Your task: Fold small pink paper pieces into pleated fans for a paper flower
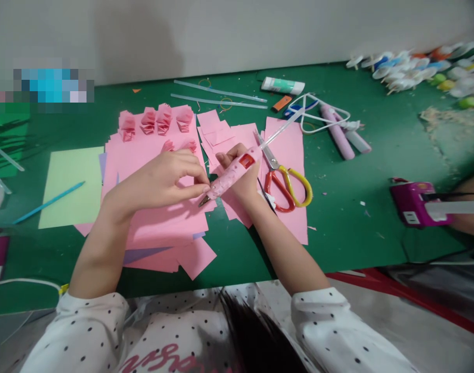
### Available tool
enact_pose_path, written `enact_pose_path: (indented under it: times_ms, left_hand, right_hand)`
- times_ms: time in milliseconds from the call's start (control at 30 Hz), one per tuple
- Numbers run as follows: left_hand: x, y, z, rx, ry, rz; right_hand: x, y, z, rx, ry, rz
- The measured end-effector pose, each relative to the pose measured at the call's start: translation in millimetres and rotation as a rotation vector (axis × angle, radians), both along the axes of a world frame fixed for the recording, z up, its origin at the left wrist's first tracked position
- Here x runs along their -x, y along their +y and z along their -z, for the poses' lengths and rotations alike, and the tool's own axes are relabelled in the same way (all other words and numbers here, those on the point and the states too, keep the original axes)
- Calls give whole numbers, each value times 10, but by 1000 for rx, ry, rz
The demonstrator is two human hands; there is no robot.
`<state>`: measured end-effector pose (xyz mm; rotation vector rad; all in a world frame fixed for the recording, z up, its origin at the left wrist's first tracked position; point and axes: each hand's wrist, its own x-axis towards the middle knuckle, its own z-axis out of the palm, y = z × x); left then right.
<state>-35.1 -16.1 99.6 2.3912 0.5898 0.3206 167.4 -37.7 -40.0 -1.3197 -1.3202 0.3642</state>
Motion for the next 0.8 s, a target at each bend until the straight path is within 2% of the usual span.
enact_pose_path:
  times_ms: [433,800]
  left_hand:
    - [-94,-118,22,-267,-25,-45]
    - [-119,-71,73,-243,-76,-97]
  right_hand:
    - [-36,44,16,15,-39,-6]
    - [-28,50,29,20,1,-25]
